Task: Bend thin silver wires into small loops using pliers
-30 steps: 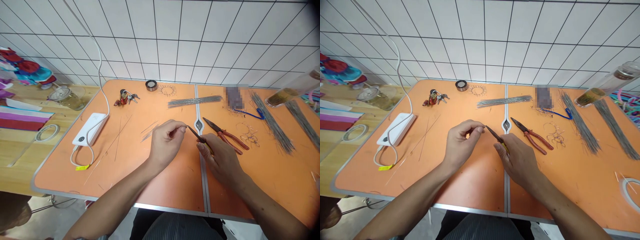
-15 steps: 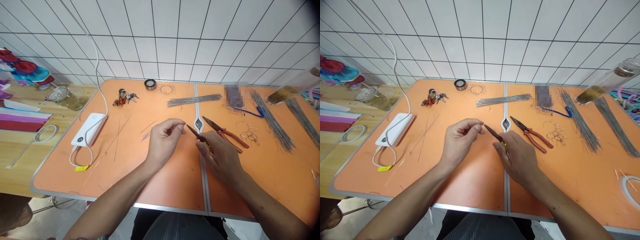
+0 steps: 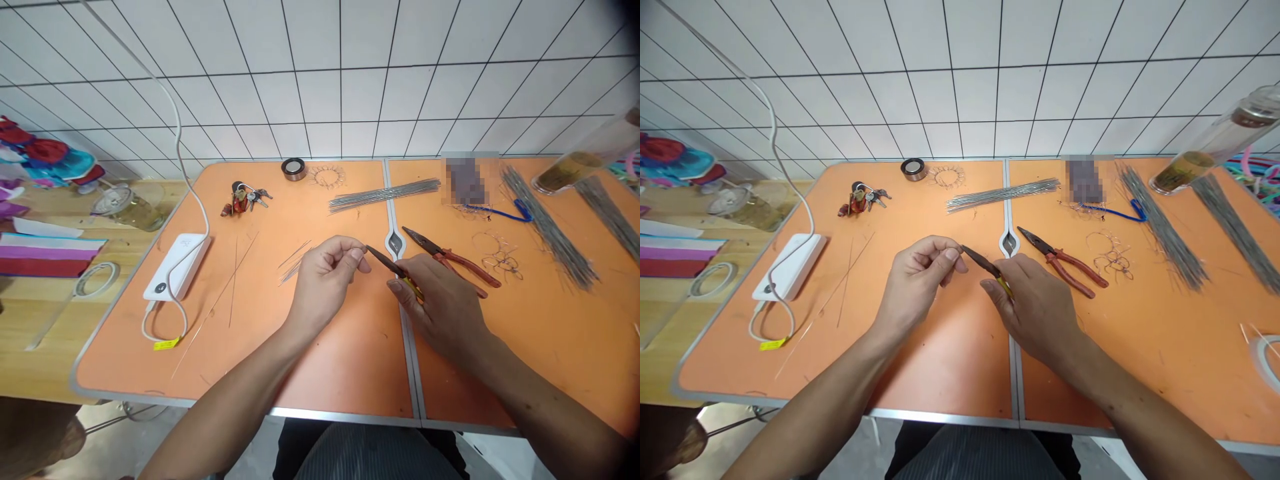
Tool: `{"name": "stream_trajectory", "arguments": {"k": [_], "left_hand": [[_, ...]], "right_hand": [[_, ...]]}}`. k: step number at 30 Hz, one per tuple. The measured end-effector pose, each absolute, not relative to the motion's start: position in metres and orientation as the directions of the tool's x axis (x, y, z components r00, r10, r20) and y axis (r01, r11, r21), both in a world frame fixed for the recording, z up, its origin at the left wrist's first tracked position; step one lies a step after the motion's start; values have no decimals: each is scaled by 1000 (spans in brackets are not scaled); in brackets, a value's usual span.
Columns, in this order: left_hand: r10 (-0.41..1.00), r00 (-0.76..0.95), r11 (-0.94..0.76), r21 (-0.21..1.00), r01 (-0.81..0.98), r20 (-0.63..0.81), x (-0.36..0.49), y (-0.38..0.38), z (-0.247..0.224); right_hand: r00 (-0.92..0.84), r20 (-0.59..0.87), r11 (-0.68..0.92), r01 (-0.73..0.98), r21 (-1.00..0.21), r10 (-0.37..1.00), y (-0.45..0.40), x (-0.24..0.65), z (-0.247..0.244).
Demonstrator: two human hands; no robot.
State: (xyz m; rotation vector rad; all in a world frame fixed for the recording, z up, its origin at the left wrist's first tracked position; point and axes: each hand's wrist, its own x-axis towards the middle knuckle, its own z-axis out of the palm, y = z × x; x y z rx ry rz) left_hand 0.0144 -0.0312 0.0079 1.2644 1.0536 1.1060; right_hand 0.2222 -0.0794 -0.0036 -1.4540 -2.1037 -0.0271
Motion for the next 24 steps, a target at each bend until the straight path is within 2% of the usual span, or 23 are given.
{"name": "stream_trajectory", "arguments": {"k": [18, 24], "left_hand": [[970, 224, 128, 979, -161, -90, 14, -29, 4], [972, 221, 123, 977, -173, -83, 14, -27, 3]], "right_hand": [[-269, 467, 424, 865, -267, 842, -78, 224, -5], [-274, 464, 431, 859, -275, 842, -78, 225, -5]]}}
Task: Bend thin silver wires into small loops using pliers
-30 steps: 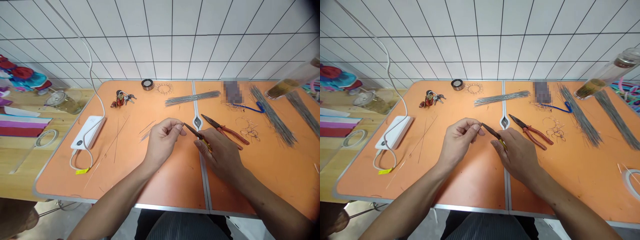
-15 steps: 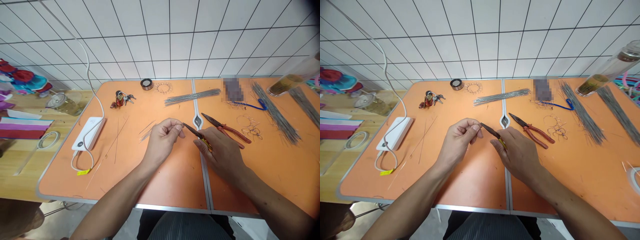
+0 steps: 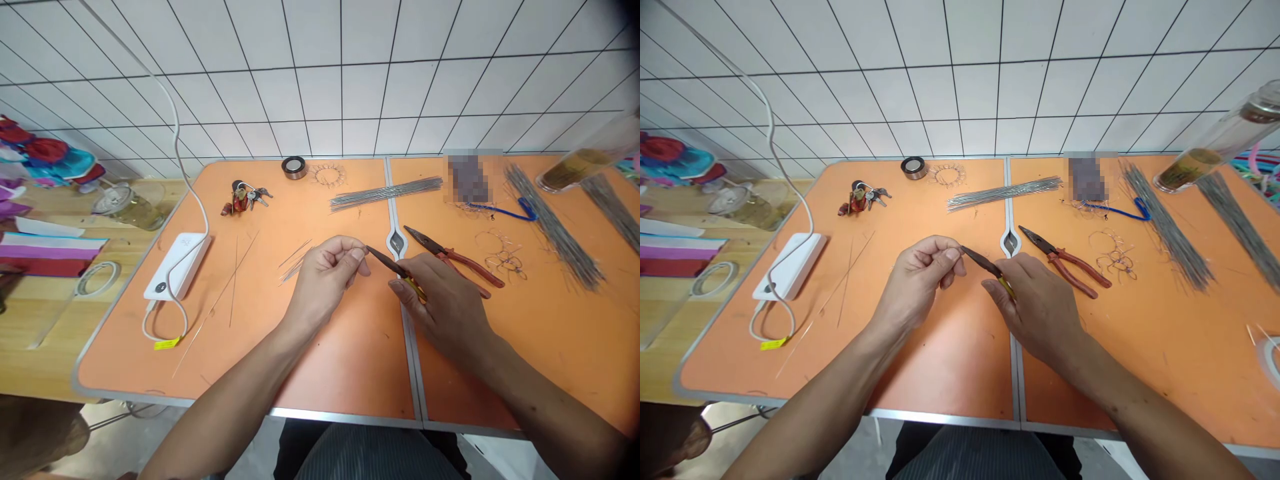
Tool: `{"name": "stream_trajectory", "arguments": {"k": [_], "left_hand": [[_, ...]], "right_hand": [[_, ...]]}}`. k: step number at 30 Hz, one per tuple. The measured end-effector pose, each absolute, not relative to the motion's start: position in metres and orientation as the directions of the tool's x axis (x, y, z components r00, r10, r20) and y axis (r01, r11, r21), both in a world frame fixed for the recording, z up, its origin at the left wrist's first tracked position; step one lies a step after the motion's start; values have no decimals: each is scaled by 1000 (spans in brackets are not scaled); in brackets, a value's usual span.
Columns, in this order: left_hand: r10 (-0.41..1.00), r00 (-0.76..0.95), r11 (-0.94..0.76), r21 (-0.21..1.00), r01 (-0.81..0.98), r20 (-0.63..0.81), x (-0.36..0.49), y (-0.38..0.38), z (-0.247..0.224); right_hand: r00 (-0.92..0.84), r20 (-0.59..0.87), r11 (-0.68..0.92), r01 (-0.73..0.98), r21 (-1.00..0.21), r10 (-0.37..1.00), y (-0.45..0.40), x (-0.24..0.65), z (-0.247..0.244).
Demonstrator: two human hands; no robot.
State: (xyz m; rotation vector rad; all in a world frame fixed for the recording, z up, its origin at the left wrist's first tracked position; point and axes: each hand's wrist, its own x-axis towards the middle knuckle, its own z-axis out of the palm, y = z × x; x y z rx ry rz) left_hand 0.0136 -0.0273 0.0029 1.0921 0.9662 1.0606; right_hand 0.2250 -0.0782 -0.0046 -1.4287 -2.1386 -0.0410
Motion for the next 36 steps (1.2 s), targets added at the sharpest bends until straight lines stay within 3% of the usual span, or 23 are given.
{"name": "stream_trajectory", "arguments": {"k": [22, 36], "left_hand": [[971, 216, 130, 985, -112, -104, 14, -31, 5], [988, 155, -21, 997, 73, 9, 17, -36, 11]], "right_hand": [[-257, 442, 415, 856, -308, 859, -80, 223, 4], [-230, 469, 393, 873, -287, 853, -84, 222, 5]]}}
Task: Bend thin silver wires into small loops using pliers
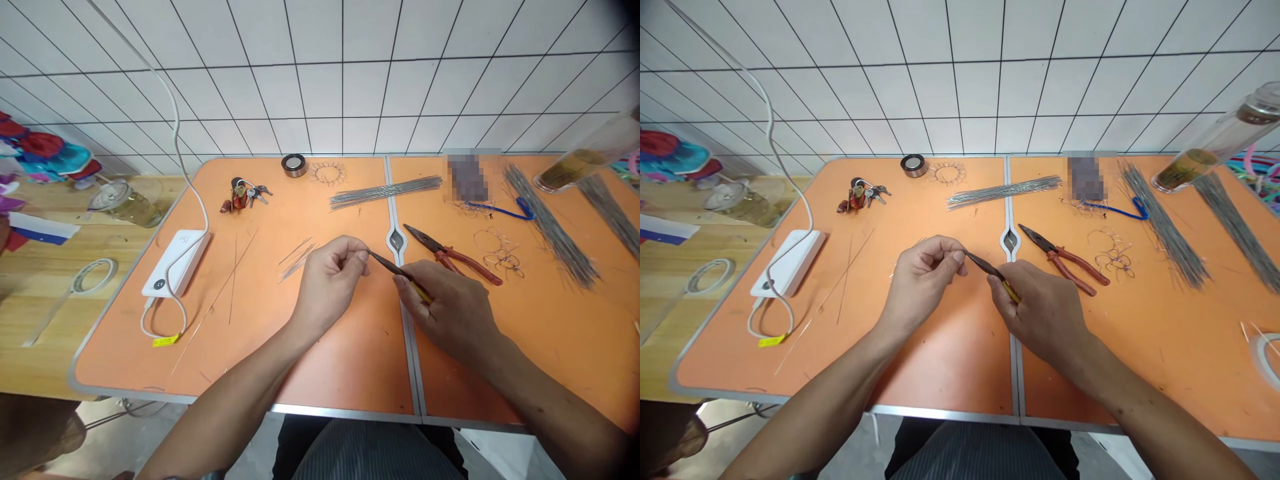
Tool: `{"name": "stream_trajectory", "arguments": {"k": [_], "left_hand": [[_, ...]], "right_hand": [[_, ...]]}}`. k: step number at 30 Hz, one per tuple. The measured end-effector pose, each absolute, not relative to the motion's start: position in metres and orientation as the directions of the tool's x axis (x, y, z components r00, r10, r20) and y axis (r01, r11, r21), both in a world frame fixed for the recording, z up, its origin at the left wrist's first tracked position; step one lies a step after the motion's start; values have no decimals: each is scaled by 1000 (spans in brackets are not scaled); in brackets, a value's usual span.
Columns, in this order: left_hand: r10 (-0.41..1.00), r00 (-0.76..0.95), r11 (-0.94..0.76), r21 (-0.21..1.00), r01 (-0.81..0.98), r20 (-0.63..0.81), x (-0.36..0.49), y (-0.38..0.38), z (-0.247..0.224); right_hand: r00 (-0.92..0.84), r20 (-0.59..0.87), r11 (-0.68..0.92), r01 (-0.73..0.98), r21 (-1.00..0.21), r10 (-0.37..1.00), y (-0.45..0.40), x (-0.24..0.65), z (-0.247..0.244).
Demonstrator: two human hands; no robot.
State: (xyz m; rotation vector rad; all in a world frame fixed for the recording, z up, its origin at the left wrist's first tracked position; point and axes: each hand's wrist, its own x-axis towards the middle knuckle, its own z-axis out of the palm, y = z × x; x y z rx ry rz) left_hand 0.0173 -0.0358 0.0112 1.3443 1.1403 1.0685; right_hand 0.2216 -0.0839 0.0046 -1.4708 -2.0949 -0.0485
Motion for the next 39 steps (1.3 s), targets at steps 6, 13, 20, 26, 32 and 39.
{"name": "stream_trajectory", "arguments": {"k": [6, 13, 20, 26, 32, 39], "left_hand": [[980, 195, 24, 995, 96, -43, 15, -33, 12], [967, 244, 42, 988, 151, -79, 10, -29, 16], [955, 281, 43, 980, 194, -98, 6, -26, 19], [953, 284, 52, 980, 192, -106, 7, -26, 18], [971, 239, -40, 963, 266, -26, 5, -26, 11], [985, 163, 7, 968, 251, -49, 6, -23, 8]], "right_hand": [[-297, 508, 430, 888, -166, 809, -82, 225, 4], [-383, 550, 450, 893, 15, 742, -79, 230, 8], [-445, 528, 468, 878, 99, 723, -77, 236, 8], [-467, 508, 465, 874, 140, 724, -77, 238, 9], [-369, 519, 415, 909, 31, 771, -76, 235, 8], [-319, 447, 401, 911, -100, 836, -73, 238, 5]]}}
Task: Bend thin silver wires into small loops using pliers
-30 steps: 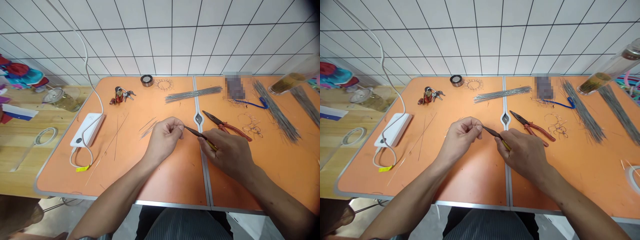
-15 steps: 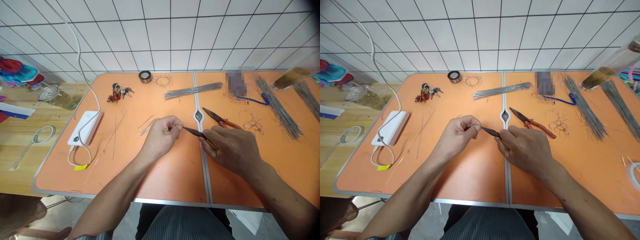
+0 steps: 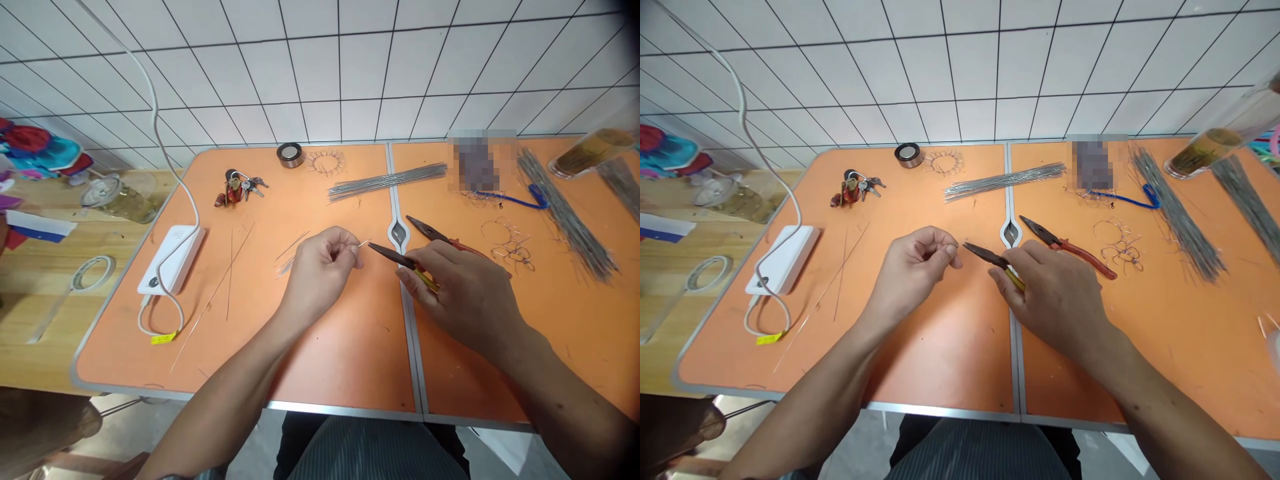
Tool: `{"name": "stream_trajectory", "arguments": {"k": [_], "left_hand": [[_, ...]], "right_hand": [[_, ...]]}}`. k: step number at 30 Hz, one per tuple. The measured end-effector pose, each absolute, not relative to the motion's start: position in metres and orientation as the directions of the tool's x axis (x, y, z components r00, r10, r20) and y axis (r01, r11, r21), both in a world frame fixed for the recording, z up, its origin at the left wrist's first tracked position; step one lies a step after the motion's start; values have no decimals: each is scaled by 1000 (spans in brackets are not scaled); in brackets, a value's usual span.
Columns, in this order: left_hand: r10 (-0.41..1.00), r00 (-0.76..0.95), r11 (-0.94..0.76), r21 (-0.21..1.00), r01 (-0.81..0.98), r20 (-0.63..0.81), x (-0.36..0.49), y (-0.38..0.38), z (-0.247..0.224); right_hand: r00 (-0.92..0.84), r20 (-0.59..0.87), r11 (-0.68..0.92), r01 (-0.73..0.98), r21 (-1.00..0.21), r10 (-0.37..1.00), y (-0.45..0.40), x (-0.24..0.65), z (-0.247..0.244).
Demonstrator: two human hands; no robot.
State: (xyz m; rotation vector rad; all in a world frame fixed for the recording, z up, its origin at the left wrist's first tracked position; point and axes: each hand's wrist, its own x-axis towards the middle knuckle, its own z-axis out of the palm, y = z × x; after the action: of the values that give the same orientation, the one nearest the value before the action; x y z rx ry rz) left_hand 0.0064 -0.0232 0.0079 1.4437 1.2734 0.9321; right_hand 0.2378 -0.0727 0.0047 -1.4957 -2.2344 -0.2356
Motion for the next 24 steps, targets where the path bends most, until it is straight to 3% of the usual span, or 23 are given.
{"name": "stream_trajectory", "arguments": {"k": [8, 13, 18, 24], "left_hand": [[939, 273, 210, 977, 25, -209, 2, -19, 10], [910, 325, 296, 952, -78, -257, 2, -18, 11], [949, 248, 194, 981, 21, -193, 7, -24, 14], [996, 92, -7, 990, 138, -6, 13, -32, 16]], "right_hand": [[-151, 224, 255, 778, -574, 963, -66, 241, 9], [-86, 138, 160, 654, -739, 987, -66, 235, 13], [-106, 149, 183, 607, -774, 983, -67, 230, 11], [-137, 241, 259, 753, -604, 961, -67, 231, 2]]}}
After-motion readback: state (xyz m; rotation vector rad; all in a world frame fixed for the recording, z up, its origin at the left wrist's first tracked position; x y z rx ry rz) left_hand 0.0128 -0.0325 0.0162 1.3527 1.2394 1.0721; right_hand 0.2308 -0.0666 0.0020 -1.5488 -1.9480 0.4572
